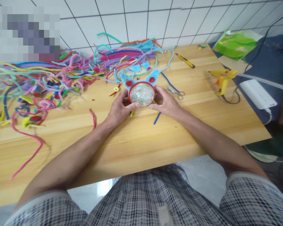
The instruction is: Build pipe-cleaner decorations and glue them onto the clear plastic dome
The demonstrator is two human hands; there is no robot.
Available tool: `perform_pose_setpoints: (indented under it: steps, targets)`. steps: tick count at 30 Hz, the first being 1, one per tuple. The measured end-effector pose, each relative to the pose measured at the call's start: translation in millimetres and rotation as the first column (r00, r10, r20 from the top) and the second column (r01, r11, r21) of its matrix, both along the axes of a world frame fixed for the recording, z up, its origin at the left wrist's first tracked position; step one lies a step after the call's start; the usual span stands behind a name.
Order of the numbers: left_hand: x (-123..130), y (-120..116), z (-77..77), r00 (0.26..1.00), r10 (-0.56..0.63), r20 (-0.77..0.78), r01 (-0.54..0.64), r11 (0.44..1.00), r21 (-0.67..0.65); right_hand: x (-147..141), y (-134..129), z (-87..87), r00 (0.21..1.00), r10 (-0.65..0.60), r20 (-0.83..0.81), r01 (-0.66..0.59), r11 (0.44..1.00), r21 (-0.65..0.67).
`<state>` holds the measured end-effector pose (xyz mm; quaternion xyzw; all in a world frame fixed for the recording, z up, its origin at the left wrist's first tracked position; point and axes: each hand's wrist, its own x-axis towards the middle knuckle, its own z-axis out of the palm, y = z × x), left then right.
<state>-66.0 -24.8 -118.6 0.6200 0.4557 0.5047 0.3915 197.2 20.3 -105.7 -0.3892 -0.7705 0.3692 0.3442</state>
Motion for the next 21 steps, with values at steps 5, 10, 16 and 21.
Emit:
perform_pose_setpoints:
  steps: [5,10,16,21]
  targets:
    - [0,2,-2.8,1.0,0.018,-0.003,-0.017,1.0,0.024,9,-5,0.3,0.972,-0.084,0.222,0.051,0.987,0.151]
    - [-2,4,-2.2,1.0,-0.004,0.015,0.003,1.0,0.017,2,-12,-5.9,0.956,-0.122,0.268,0.077,0.982,0.173]
    - [-7,9,0.6,0.999,-0.047,-0.027,0.047,0.999,0.007,-3,-18,-9.6,0.952,-0.164,0.258,0.113,0.973,0.202]
    - [-8,16,-4.5,0.998,-0.061,0.017,0.06,0.998,0.022,-3,-19,-13.5,0.943,-0.206,0.262,0.145,0.961,0.234]
